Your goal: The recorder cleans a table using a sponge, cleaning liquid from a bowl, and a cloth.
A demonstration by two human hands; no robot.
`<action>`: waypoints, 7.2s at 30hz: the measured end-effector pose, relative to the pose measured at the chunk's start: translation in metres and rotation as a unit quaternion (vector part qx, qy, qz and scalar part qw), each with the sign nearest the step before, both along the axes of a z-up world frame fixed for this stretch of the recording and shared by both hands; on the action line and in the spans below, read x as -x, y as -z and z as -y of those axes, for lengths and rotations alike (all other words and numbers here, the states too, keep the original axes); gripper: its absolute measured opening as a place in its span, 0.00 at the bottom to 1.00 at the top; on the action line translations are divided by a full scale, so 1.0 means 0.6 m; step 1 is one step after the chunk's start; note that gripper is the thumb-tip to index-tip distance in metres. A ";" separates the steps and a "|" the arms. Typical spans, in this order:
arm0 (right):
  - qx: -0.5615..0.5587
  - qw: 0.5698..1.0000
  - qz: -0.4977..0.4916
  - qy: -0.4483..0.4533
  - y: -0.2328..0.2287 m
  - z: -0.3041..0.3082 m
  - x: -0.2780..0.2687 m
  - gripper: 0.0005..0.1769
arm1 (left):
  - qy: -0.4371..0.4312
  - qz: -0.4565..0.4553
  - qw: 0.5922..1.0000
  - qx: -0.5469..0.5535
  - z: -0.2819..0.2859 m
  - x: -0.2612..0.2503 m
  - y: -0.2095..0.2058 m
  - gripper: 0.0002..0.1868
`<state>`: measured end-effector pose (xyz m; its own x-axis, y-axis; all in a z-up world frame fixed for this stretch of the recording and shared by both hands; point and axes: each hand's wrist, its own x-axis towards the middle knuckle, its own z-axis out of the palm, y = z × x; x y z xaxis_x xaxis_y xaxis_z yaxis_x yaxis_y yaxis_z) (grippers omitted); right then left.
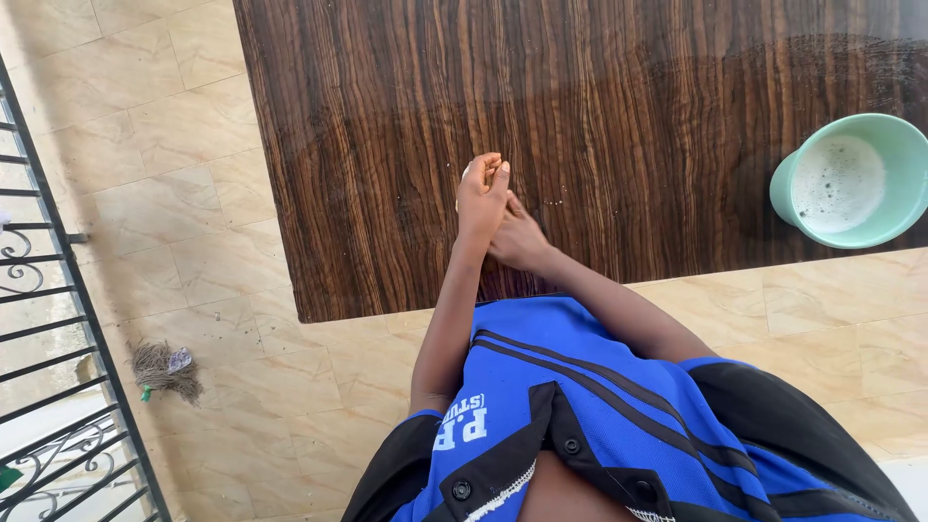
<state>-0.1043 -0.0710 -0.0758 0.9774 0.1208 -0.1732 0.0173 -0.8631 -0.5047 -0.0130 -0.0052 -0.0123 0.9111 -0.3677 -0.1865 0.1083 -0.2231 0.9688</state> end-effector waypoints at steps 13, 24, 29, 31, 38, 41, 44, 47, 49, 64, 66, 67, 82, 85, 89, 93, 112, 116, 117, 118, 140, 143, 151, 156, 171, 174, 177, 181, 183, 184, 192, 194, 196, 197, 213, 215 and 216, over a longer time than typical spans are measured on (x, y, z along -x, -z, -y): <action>0.076 0.936 0.013 0.345 0.043 0.086 -0.144 0.50 | 0.084 0.151 0.983 -0.056 -0.095 -0.040 -0.075 0.16; -0.154 0.964 0.040 0.214 0.029 -0.217 -0.202 0.42 | 0.091 0.166 0.981 -0.051 -0.232 -0.130 -0.058 0.16; 0.074 0.937 0.008 0.340 0.036 -0.058 -0.141 0.47 | 0.103 0.178 0.976 -0.065 -0.274 -0.162 -0.046 0.15; 0.069 0.921 0.007 0.383 0.036 -0.040 -0.153 0.50 | 0.102 0.183 0.976 -0.062 -0.290 -0.165 -0.049 0.14; 0.049 0.949 -0.002 0.313 0.060 -0.273 -0.276 0.54 | 0.084 0.153 0.984 -0.017 -0.313 -0.178 -0.040 0.13; -0.085 0.967 0.091 0.222 0.074 -0.326 -0.288 0.56 | 0.070 0.133 0.988 -0.015 -0.301 -0.190 -0.031 0.14; -0.017 0.976 0.078 0.203 0.056 -0.264 -0.232 0.50 | 0.083 0.119 0.989 -0.028 -0.309 -0.200 -0.027 0.14; 0.117 0.945 -0.027 0.305 0.021 -0.116 -0.156 0.47 | 0.097 0.102 0.990 -0.026 -0.322 -0.203 -0.030 0.14; 0.113 0.914 -0.071 0.384 0.006 -0.028 -0.117 0.51 | 0.098 0.090 0.990 -0.035 -0.330 -0.202 -0.025 0.14; -0.295 0.921 0.079 0.243 -0.039 -0.370 -0.253 0.54 | 0.055 0.072 0.996 0.016 -0.322 -0.224 -0.017 0.14; -0.101 0.979 0.018 0.177 -0.037 -0.344 -0.237 0.42 | 0.060 0.063 0.996 0.021 -0.330 -0.231 -0.021 0.12; -0.100 0.979 0.018 0.174 -0.023 -0.299 -0.229 0.42 | 0.058 0.063 0.996 0.022 -0.330 -0.235 -0.015 0.12; 0.240 0.944 0.213 0.072 0.111 -0.416 -0.374 0.60 | 0.025 0.130 0.991 0.028 -0.381 -0.228 -0.010 0.13; -0.054 0.976 0.206 -0.046 0.090 -0.442 -0.299 0.55 | 0.027 0.095 0.995 0.006 -0.397 -0.233 -0.012 0.12; 0.035 0.996 -0.032 0.075 0.008 -0.329 -0.264 0.44 | 0.008 -0.001 0.999 0.031 -0.408 -0.243 -0.025 0.12; 0.061 0.984 0.004 0.170 0.011 -0.244 -0.320 0.50 | -0.007 0.072 0.997 -0.001 -0.424 -0.242 -0.018 0.12; 0.100 0.994 -0.030 0.012 0.023 -0.342 -0.339 0.42 | -0.118 0.073 0.990 -0.031 -0.495 -0.229 0.001 0.11; 0.116 0.990 0.007 0.077 0.042 -0.404 -0.439 0.48 | -0.122 0.080 0.989 -0.018 -0.500 -0.220 0.004 0.10; 0.138 0.989 0.005 0.061 0.048 -0.427 -0.467 0.49 | -0.125 0.081 0.988 -0.048 -0.500 -0.221 0.009 0.11; 0.137 0.989 0.004 0.060 0.051 -0.450 -0.462 0.49 | -0.126 0.080 0.988 -0.049 -0.502 -0.223 0.007 0.11; 0.043 0.975 0.005 0.218 0.037 -0.320 -0.234 0.58 | -0.039 0.076 0.995 0.044 -0.384 -0.156 -0.019 0.09; -0.067 0.982 0.042 0.173 -0.015 -0.364 -0.184 0.60 | -0.017 0.071 0.996 0.048 -0.349 -0.123 -0.013 0.09; 0.114 0.962 0.004 0.247 0.011 -0.050 -0.044 0.53 | 0.017 0.034 0.999 0.022 -0.264 -0.047 -0.030 0.10; 0.105 0.920 -0.063 0.374 0.016 0.092 -0.022 0.55 | 0.024 0.095 0.994 0.038 -0.243 -0.011 -0.023 0.10; 0.091 0.955 0.044 0.278 0.028 0.007 0.016 0.43 | 0.045 0.052 0.996 0.050 -0.138 0.057 -0.011 0.10; 0.119 0.920 -0.054 0.369 0.019 0.151 0.085 0.45 | 0.060 0.025 0.997 0.033 -0.128 0.074 -0.019 0.10; 0.120 0.896 -0.077 0.420 0.007 0.176 0.135 0.47 | 0.068 0.011 0.997 0.033 -0.121 0.093 -0.016 0.10; 0.121 0.901 -0.073 0.409 0.026 0.051 0.109 0.52 | 0.068 0.046 0.995 0.057 -0.120 0.100 -0.012 0.10; 0.112 0.949 -0.011 0.294 0.036 -0.051 0.082 0.46 | 0.063 0.061 0.994 0.064 -0.115 0.099 -0.003 0.10; 0.111 0.949 -0.013 0.294 0.042 -0.085 0.077 0.46 | 0.063 0.059 0.994 0.063 -0.112 0.100 -0.005 0.10; 0.098 0.953 0.008 0.287 0.032 0.001 0.093 0.40 | 0.070 -0.047 0.993 0.079 -0.083 0.104 0.002 0.12; 0.121 0.935 -0.026 0.333 0.030 0.091 0.141 0.43 | 0.083 -0.021 0.995 0.056 -0.075 0.114 -0.001 0.12; 0.145 0.911 -0.055 0.383 0.021 0.156 0.189 0.46 | 0.101 0.009 0.994 0.036 -0.064 0.122 0.000 0.12; 0.145 0.899 -0.062 0.409 0.014 0.174 0.215 0.47 | 0.102 0.026 0.994 0.042 -0.058 0.127 0.004 0.14; 0.058 0.960 0.050 0.269 0.056 -0.050 0.154 0.42 | 0.103 0.039 0.989 0.095 -0.054 0.143 0.030 0.15; 0.080 0.943 0.017 0.324 0.044 0.039 0.201 0.43 | 0.093 0.033 0.992 0.083 -0.064 0.144 0.030 0.15; 0.103 0.920 -0.013 0.379 0.039 0.083 0.225 0.44 | 0.086 0.030 0.993 0.072 -0.069 0.144 0.029 0.14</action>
<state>-0.2391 -0.1209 -0.0990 0.7627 -0.6312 -0.1408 -0.6384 -0.7001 -0.3199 -0.0996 0.0365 -0.0298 0.8408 -0.5371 -0.0679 0.0221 -0.0912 0.9956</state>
